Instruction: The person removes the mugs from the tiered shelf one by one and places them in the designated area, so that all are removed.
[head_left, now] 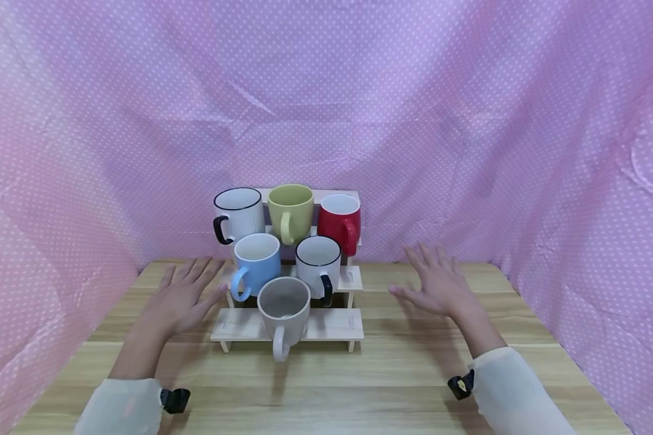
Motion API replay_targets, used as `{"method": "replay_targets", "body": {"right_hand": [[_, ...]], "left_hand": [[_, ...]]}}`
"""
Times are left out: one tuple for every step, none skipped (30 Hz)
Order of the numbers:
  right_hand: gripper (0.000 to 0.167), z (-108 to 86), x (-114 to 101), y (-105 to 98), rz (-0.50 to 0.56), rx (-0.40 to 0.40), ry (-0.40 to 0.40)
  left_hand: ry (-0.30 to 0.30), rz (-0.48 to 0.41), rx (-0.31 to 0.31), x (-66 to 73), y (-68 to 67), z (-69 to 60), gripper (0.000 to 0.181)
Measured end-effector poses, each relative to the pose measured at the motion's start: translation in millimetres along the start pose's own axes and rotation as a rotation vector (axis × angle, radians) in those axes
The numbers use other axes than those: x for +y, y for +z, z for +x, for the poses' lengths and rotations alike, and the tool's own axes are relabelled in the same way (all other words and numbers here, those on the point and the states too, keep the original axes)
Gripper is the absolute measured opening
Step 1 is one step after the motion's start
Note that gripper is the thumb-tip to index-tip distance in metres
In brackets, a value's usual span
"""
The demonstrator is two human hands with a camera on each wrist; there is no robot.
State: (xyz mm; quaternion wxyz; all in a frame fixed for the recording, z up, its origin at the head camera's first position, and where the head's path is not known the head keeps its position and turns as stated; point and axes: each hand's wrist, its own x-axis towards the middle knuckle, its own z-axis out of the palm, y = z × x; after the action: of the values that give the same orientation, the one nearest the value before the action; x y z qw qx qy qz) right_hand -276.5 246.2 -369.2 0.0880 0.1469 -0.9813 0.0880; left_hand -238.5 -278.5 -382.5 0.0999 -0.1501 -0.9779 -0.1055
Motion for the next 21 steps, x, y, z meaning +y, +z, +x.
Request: {"method": "replay_targets", "body": {"right_hand": [[0.107,1.7,-2,-1,0.000,0.001,-0.005],[0.107,3.4,-4,-3,-0.005,0.003,-0.011],[0.107,4.9,-6,-4,-0.010,0.004,-0.016],[0.107,6.5,-7,-6,-0.018,0.006,-0.020],[0.106,8.2,-9,-7,-0.023,0.010,-0.026],[0.106,9.7,-11,-8,-0.030,0.015,-0.030],[0.105,11.1,-12,-8,-0.035,0.020,-0.035],[0.104,12.5,-14,-9,-0.039,0.027,-0.041],[0.102,14.0,-16,-10,-0.036,0.033,-0.047],[0.101,15.5,-18,-10,-0.037,0.042,-0.052],[0.100,16.9,-20,-11,-0.032,0.048,-0.058],[0.099,18.0,-22,-11,-0.032,0.053,-0.061],[0.098,19.3,-23,-12,-0.027,0.058,-0.067],[0.098,20.6,-25,-13,-0.022,0.064,-0.073],[0.097,21.7,-27,-14,-0.019,0.068,-0.076],[0.097,22.6,-29,-15,-0.021,0.073,-0.079],[0.096,23.6,-31,-16,-0.020,0.078,-0.085],[0.095,24.5,-33,-17,-0.019,0.083,-0.088],[0.093,25.2,-35,-18,-0.013,0.088,-0.093],[0.092,26.1,-37,-19,-0.013,0.094,-0.096],[0.090,26.8,-40,-20,-0.007,0.098,-0.100]], "left_hand": [[0.000,-0.003,0.000,0.1,0.2,1.5,0.071],[-0.002,-0.004,0.000,0.0,0.6,3.0,0.071],[-0.001,-0.005,0.000,-0.2,1.2,4.4,0.071],[-0.001,-0.006,0.002,-0.5,1.8,5.8,0.070],[-0.002,-0.010,0.002,-0.7,2.3,7.2,0.069],[-0.005,-0.020,0.000,-0.6,2.7,8.4,0.069],[-0.008,-0.030,0.000,-0.7,3.4,9.2,0.067],[-0.012,-0.043,-0.001,-0.6,4.1,10.0,0.067],[-0.018,-0.057,-0.001,-0.8,4.9,10.9,0.066],[-0.026,-0.071,-0.002,-0.9,5.7,11.8,0.065],[-0.037,-0.086,-0.002,-1.1,6.4,12.5,0.064],[-0.045,-0.097,0.000,-1.6,7.5,13.2,0.064],[-0.051,-0.107,0.005,-1.8,8.4,13.8,0.064],[-0.055,-0.117,0.008,-2.6,9.5,14.9,0.063],[-0.059,-0.127,0.012,-3.2,10.7,15.9,0.063],[-0.061,-0.138,0.018,-3.7,11.7,16.5,0.062],[-0.065,-0.150,0.022,-4.2,12.7,17.0,0.062],[-0.067,-0.163,0.026,-4.5,13.5,17.4,0.062],[-0.072,-0.175,0.029,-4.8,14.2,17.6,0.061],[-0.082,-0.188,0.029,-5.3,14.9,17.7,0.062],[-0.092,-0.206,0.029,-5.2,15.5,17.2,0.063]]}}
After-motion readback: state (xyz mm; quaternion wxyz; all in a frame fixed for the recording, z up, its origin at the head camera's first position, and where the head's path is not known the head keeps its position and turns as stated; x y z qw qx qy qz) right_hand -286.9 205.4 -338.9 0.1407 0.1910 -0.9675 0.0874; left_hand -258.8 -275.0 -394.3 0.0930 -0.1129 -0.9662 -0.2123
